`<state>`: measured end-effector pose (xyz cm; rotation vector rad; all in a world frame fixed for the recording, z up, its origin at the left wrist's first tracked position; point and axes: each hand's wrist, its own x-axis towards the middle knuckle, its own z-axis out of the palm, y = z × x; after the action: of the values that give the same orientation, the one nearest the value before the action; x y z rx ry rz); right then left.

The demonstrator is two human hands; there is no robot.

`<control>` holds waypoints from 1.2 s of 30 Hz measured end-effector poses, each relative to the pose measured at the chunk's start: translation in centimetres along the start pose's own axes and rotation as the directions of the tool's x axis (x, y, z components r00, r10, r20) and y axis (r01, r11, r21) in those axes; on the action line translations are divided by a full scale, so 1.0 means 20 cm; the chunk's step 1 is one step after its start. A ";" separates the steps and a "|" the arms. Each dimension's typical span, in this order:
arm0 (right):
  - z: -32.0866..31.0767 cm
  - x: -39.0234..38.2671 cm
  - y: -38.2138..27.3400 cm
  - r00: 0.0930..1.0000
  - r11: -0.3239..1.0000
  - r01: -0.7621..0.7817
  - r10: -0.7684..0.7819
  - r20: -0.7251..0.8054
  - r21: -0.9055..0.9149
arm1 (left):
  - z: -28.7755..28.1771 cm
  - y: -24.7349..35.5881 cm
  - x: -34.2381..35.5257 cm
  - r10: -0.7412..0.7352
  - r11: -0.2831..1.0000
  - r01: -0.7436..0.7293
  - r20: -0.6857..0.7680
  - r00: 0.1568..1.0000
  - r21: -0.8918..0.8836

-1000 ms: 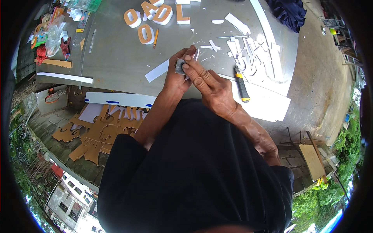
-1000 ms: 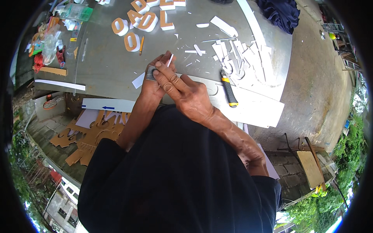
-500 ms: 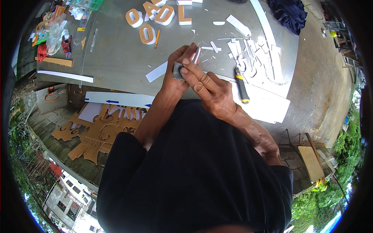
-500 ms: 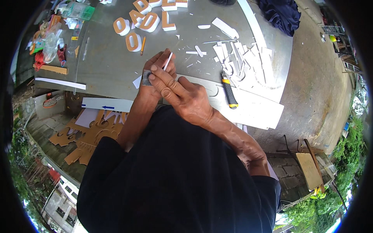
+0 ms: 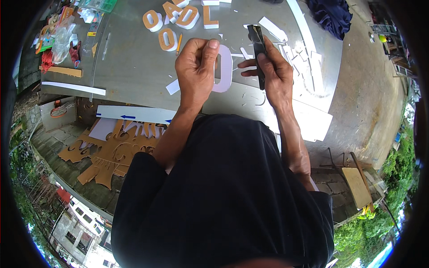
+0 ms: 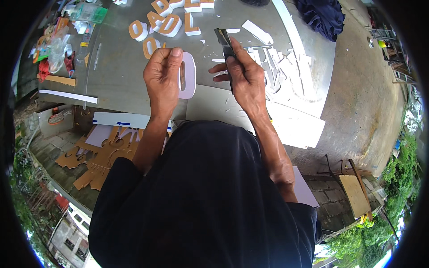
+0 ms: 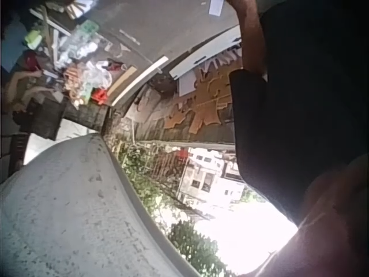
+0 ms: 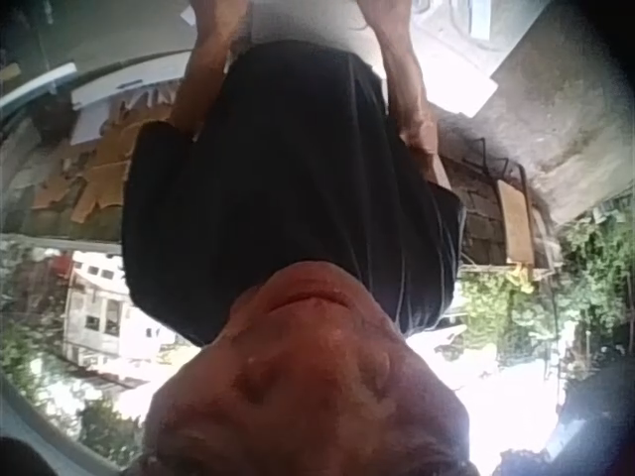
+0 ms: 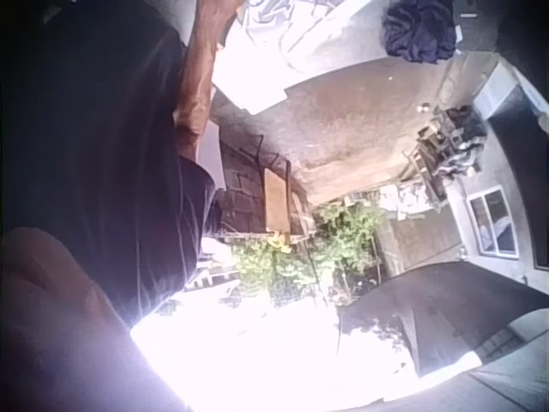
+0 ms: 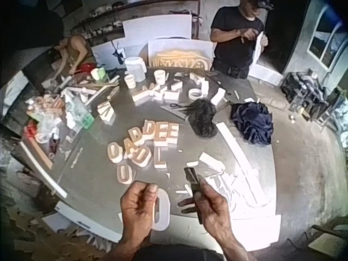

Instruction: Cutting out oval-shaped letter components from a white sheet material using a utility knife.

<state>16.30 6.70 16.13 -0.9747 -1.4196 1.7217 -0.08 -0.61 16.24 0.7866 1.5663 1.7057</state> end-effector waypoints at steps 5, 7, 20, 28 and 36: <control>0.10 -0.08 -0.03 0.999 0.991 0.009 -0.005 -0.032 0.135 | 0.02 -0.03 0.03 0.261 0.952 -0.238 -0.102 0.960 0.193; 0.14 -0.10 -0.04 0.997 0.997 0.073 -0.073 -0.006 -0.015 | 0.06 -0.04 0.03 0.270 0.951 -0.247 -0.112 0.956 0.186; 0.15 -0.11 -0.06 0.994 0.957 0.106 -0.105 0.021 -0.270 | 0.12 -0.05 0.02 0.322 0.944 -0.313 -0.083 0.943 0.105; 0.16 -0.20 -0.03 0.977 0.873 0.202 -0.212 0.028 -0.444 | 0.13 -0.10 0.02 0.337 0.922 -0.316 -0.061 0.940 0.224; 0.18 -0.20 0.00 0.955 0.863 0.284 -0.295 0.039 -0.417 | 0.13 -0.10 0.04 0.250 0.956 -0.233 -0.076 0.965 0.176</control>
<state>15.06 1.43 17.00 -0.9362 -1.8608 1.2019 1.66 1.71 14.54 1.0294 1.7562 1.8261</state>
